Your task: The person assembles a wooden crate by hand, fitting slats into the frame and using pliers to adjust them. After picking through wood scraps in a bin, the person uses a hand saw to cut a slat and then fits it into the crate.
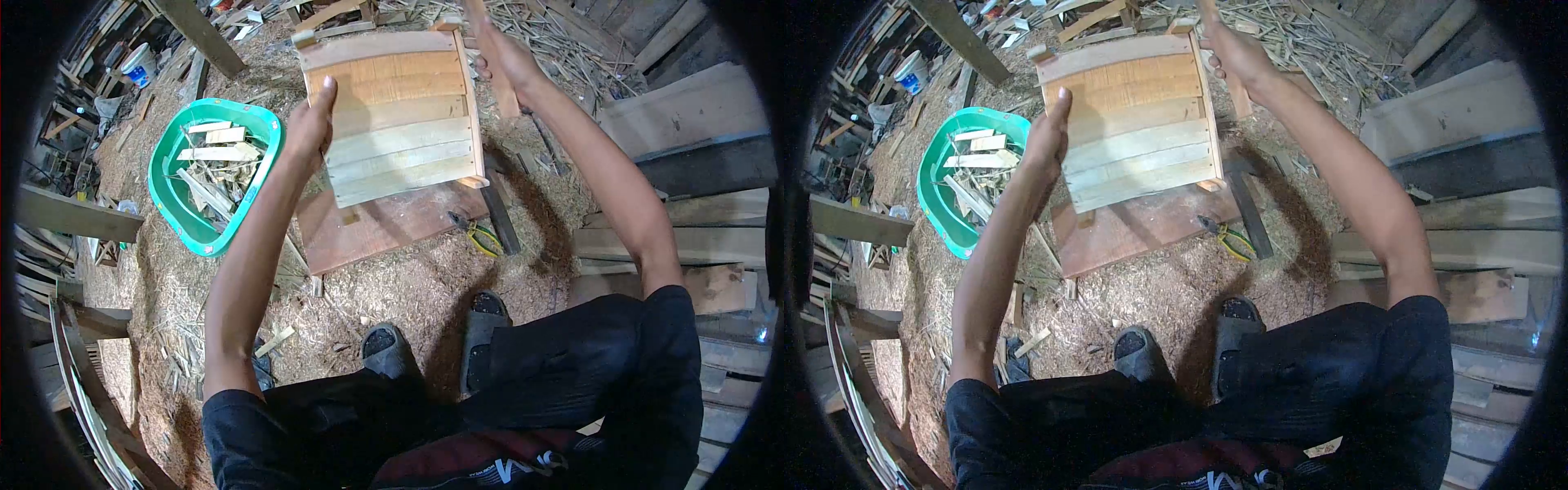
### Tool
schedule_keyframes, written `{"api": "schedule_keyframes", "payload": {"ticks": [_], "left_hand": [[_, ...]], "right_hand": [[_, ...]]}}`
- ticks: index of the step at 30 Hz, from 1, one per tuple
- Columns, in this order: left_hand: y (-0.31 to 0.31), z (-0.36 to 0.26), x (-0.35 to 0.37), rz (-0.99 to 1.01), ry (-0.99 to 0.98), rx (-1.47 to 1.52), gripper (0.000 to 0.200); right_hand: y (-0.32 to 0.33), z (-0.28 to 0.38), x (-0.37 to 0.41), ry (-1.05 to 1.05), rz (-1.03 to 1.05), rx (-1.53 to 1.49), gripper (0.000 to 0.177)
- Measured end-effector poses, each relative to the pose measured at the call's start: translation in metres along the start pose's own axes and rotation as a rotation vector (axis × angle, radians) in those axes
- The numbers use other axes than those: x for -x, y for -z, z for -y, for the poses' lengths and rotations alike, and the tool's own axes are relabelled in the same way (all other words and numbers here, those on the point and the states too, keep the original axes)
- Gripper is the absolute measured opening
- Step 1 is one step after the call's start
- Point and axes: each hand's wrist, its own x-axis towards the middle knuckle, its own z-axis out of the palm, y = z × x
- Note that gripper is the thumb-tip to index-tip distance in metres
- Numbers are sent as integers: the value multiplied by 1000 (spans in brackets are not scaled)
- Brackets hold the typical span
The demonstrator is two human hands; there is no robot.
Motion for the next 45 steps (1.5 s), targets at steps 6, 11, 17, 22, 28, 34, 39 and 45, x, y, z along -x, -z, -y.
{"api": "schedule_keyframes", "payload": {"ticks": [6,11,17,22,28,34,39,45], "left_hand": [[11,-44,0,105,246,308,53],[19,-6,-2,92,316,227,55],[12,-9,12,38,314,149,61],[20,-8,25,11,313,166,63],[32,-6,41,4,150,329,68],[44,9,46,81,55,522,112],[54,52,43,101,162,456,101],[70,118,55,-156,231,380,71]], "right_hand": [[-4,1,-10,-1,127,-101,62],[-21,-27,-1,-139,140,-57,70],[-32,-43,9,-159,49,-83,58],[-38,-27,25,-120,53,-77,60],[-50,2,43,79,38,-222,67],[-45,2,64,34,-16,-376,63],[-40,-31,87,-24,20,-316,56],[-35,-46,129,79,252,-40,47]]}}
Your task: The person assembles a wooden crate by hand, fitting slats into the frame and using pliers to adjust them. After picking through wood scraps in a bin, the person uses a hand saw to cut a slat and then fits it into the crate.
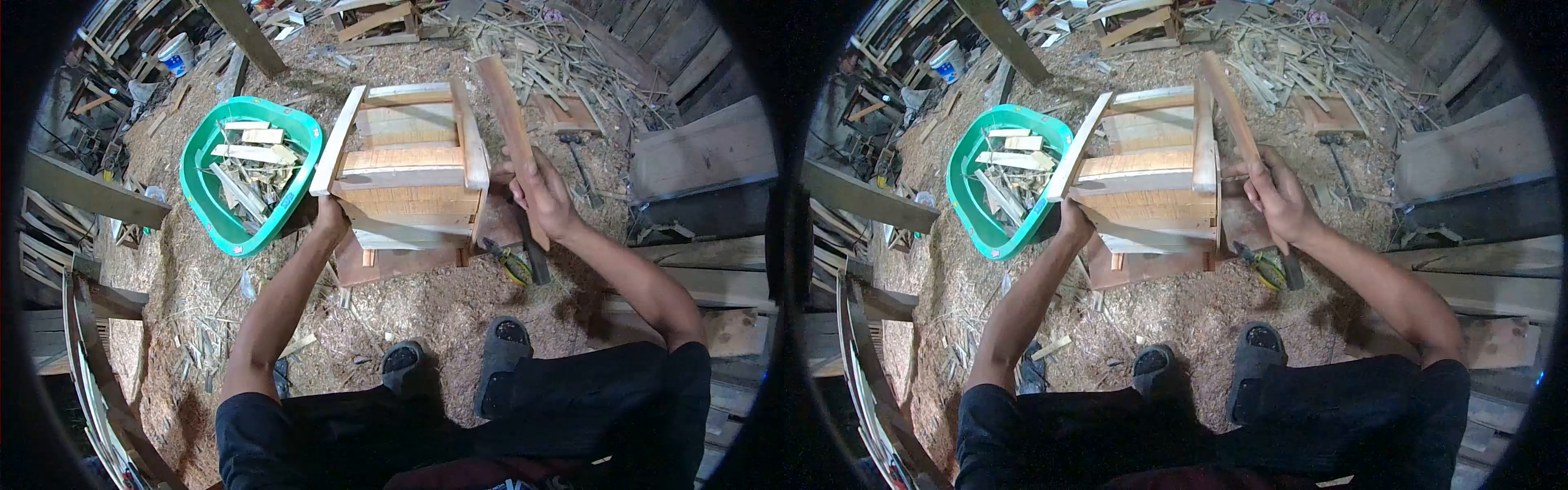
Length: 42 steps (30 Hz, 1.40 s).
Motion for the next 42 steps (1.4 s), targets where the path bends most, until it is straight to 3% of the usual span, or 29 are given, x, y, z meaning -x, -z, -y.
{"api": "schedule_keyframes", "payload": {"ticks": [3,4,7,12,16,19,24,25,27,28,32,35,42], "left_hand": [[17,21,-1,-1,11,12,61],[19,28,1,-23,-7,21,62],[17,36,19,26,-70,18,61],[0,29,57,95,-60,-121,69],[0,22,57,145,-92,-148,78],[-1,4,57,213,-69,-171,84],[-7,-47,73,346,30,-179,91],[-10,-57,79,416,10,-201,80],[-12,-64,76,390,-65,-588,66],[-13,-64,75,373,-1,-497,53],[-12,-61,76,414,-14,-440,57],[-17,-56,78,374,-60,-329,48],[-20,-53,76,328,-27,-268,53]], "right_hand": [[11,3,-3,128,-35,394,52],[13,19,-7,76,-47,503,56],[-1,52,-23,356,58,827,60],[-34,48,-35,330,324,933,64],[-54,34,-18,380,412,1017,62],[-63,23,-19,479,372,997,65],[-68,20,-29,428,407,1021,65],[-69,20,-29,421,396,1036,65],[-71,23,-29,382,420,969,66],[-69,23,-30,362,434,936,66],[-42,30,-45,196,352,777,67],[-19,35,-39,267,533,794,61],[-28,15,-28,243,401,802,59]]}}
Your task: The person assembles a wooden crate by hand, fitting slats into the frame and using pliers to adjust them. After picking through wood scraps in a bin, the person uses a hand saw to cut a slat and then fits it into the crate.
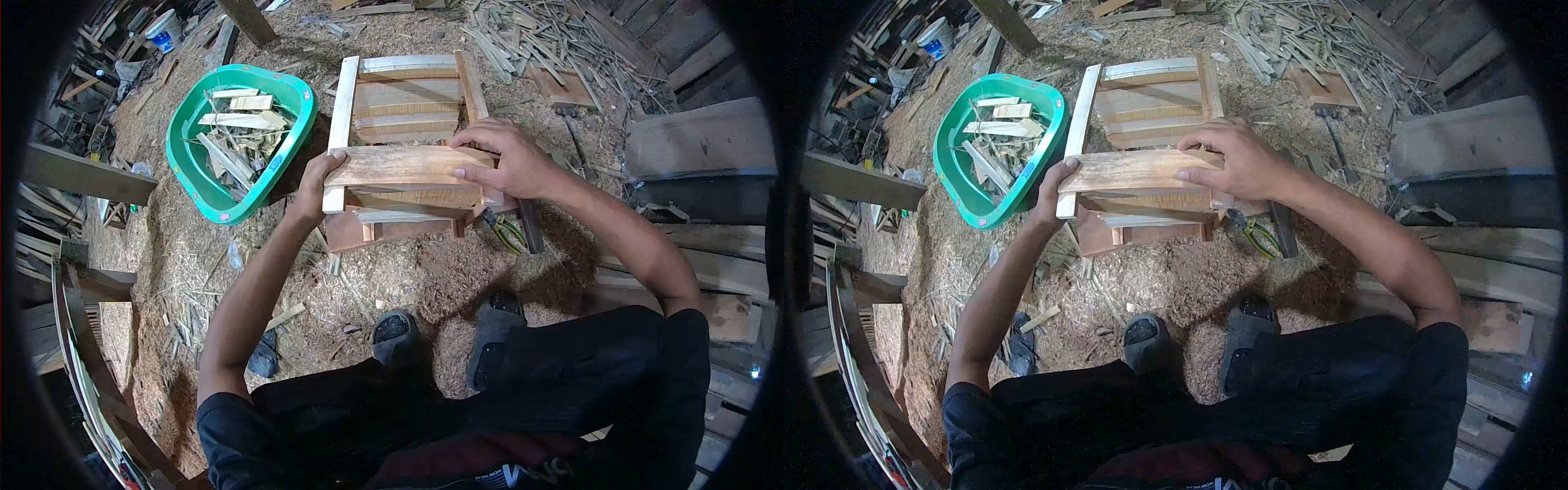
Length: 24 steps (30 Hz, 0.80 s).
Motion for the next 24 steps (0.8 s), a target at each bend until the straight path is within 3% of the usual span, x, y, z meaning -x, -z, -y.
{"api": "schedule_keyframes", "payload": {"ticks": [3,6,9,11,17,21,22,24], "left_hand": [[3,4,-1,3,23,13,55],[-2,6,0,-55,10,27,66],[-8,0,5,-86,-11,58,80],[-6,-1,5,-93,26,52,89],[-16,-4,5,-162,89,114,58],[-16,-7,4,-201,78,188,40],[-17,-8,2,-243,78,97,49],[-10,0,-4,-220,-28,226,58]], "right_hand": [[-5,12,6,186,-102,290,59],[-13,14,6,143,-130,278,61],[0,22,3,-196,-124,-187,64],[6,11,-1,-178,-221,-204,65],[1,-5,-1,-88,-359,-24,65],[-9,-10,11,-229,-472,-125,61],[-12,-16,13,-244,-519,-156,61],[-22,-28,14,-271,-646,-261,62]]}}
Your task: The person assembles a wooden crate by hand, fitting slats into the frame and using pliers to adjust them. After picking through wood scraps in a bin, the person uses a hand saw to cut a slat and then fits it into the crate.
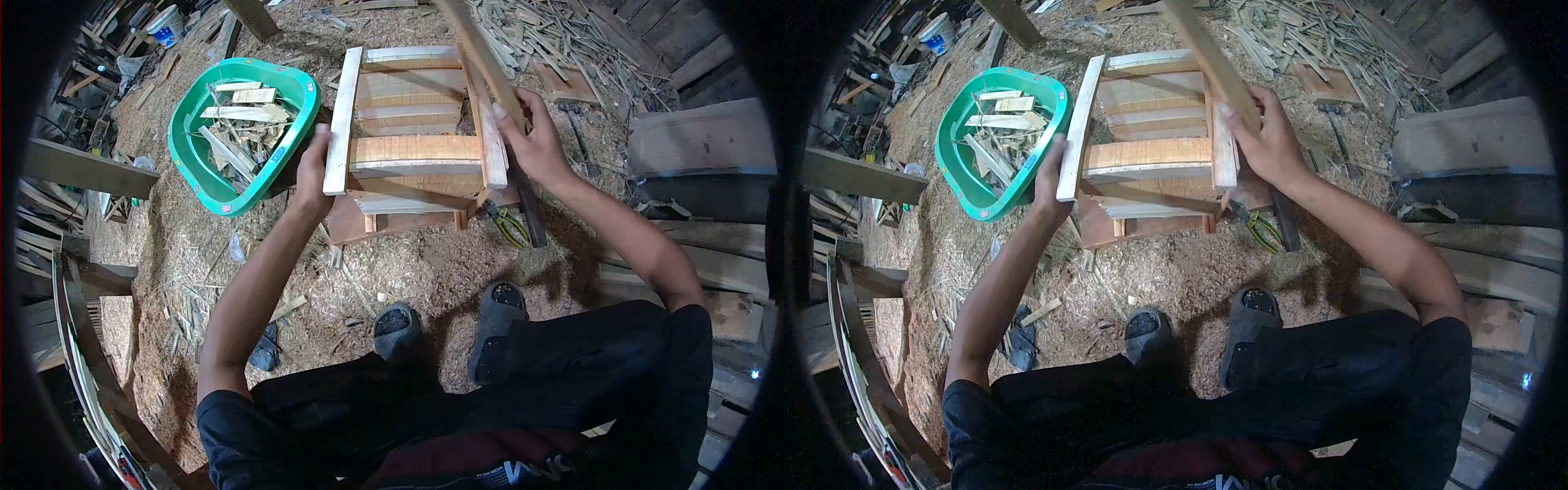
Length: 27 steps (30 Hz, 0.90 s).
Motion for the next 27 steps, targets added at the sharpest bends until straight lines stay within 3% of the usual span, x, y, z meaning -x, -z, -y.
{"api": "schedule_keyframes", "payload": {"ticks": [2,4,7,8,9,11,14,16,17,19,23,27], "left_hand": [[8,12,0,19,-79,33,75],[9,42,13,-111,-133,6,69],[11,102,19,-322,-177,29,56],[18,105,15,-293,-143,-3,49],[28,107,8,-246,-143,-71,48],[49,118,-9,-152,-148,-203,47],[3,68,-11,-276,-80,75,52],[-10,50,-21,-309,-55,288,66],[-10,47,-18,-190,-54,293,72],[-18,44,-15,-156,-35,382,74],[-29,52,-9,-178,101,529,75],[-6,96,-36,-279,-2,415,77]], "right_hand": [[2,-10,5,-237,-34,-69,56],[-2,-29,11,-441,-104,-148,54],[-6,-10,35,-732,-22,-474,64],[-5,-1,41,-857,24,-461,60],[-16,-18,47,-619,-15,-487,58],[-13,-7,41,-689,8,-522,56],[-6,18,11,-712,-1,-598,56],[6,31,-10,-570,81,-652,56],[13,37,-22,-492,120,-673,56],[21,72,-36,-300,226,-613,60],[9,95,-50,-235,400,-701,58],[-6,96,-42,-182,539,-572,63]]}}
